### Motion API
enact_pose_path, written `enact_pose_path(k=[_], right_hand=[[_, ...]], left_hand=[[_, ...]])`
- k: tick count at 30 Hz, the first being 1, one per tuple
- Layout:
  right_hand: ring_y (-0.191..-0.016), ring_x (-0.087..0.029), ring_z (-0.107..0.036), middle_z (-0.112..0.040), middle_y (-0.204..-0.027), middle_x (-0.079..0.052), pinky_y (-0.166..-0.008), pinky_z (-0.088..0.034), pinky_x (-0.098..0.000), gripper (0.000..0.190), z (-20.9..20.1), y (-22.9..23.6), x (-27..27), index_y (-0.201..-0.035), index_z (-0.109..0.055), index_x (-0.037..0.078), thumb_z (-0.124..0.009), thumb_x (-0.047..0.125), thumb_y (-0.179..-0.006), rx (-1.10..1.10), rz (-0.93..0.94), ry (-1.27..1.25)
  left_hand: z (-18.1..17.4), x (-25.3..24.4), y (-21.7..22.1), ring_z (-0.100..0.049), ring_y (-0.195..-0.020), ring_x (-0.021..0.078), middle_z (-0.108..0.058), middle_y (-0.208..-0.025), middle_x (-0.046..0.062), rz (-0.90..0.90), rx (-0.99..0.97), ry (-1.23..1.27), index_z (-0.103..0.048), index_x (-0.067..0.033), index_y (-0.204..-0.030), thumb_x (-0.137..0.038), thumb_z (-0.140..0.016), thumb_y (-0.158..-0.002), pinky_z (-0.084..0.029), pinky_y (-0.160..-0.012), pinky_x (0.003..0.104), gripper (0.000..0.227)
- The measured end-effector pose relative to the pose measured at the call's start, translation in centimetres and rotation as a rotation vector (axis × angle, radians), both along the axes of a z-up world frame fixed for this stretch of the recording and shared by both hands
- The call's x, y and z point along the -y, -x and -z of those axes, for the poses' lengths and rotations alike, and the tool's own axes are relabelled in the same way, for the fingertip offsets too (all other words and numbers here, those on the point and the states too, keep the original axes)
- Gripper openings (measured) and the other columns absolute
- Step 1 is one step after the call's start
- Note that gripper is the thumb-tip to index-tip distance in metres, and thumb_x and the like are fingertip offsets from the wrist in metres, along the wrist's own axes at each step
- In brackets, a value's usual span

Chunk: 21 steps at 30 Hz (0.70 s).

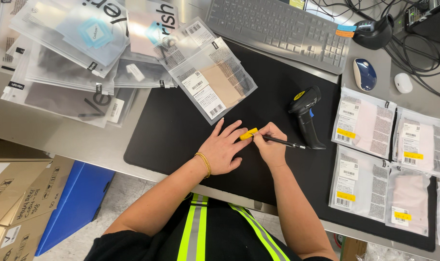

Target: The person repeatedly picks up sealed plastic packages, scans their barcodes with a handheld scanner, writes on yellow labels with a pen, and places the labeled packages into a stack on the right side of the desk.

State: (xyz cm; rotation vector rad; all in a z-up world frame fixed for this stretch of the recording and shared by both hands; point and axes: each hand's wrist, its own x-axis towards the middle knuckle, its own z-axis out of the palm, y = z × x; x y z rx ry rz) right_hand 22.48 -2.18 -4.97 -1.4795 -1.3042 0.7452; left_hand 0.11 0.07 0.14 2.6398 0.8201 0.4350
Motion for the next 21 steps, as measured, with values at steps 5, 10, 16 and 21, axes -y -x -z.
enact_pose_path(k=[5, 10, 16, 21], right_hand=[[-0.067, -0.004, -0.057, -0.065, -0.076, -0.002, -0.061, -0.047, -0.0198, 0.014, 0.19, -0.31, 0.09, -0.078, -0.058, 0.003, -0.066, -0.006, -0.085, -0.061, -0.067, -0.042], [-0.064, -0.003, -0.056, -0.065, -0.075, 0.000, -0.060, -0.046, -0.0188, 0.016, 0.40, -0.47, -0.01, -0.078, -0.055, 0.004, -0.065, -0.006, -0.086, -0.105, -0.027, -0.065], [-0.061, -0.002, -0.054, -0.063, -0.072, 0.001, -0.057, -0.043, -0.0190, 0.017, 0.44, -0.41, -0.07, -0.077, -0.055, 0.005, -0.064, -0.006, -0.085, -0.105, 0.033, -0.063], [-0.061, -0.002, -0.053, -0.063, -0.072, 0.000, -0.056, -0.043, -0.0198, 0.018, -0.04, -0.24, -0.19, -0.075, -0.054, 0.005, -0.064, -0.007, -0.083, -0.053, 0.014, -0.074]], left_hand=[[-0.01, 0.12, -0.07, -0.028, -0.149, 0.0334, -0.045, -0.150, 0.013, -0.003, 0.002, 0.003, -0.057, -0.0157, -0.141, -0.035, -0.069, -0.080, -0.017, -0.120, 0.065, 0.065], [-0.04, 0.09, -0.06, -0.027, -0.150, 0.0338, -0.045, -0.150, 0.013, 0.001, 0.008, 0.007, -0.058, -0.0153, -0.140, -0.036, -0.069, -0.080, -0.017, -0.120, 0.064, 0.065], [-0.06, 0.02, -0.03, -0.027, -0.149, 0.0336, -0.045, -0.150, 0.013, 0.002, -0.004, 0.001, -0.058, -0.0155, -0.140, -0.035, -0.069, -0.080, -0.017, -0.120, 0.064, 0.064], [0.11, 0.12, -0.02, -0.028, -0.150, 0.0334, -0.045, -0.149, 0.013, -0.004, 0.008, -0.007, -0.058, -0.0156, -0.140, -0.035, -0.070, -0.080, -0.017, -0.120, 0.064, 0.064]])
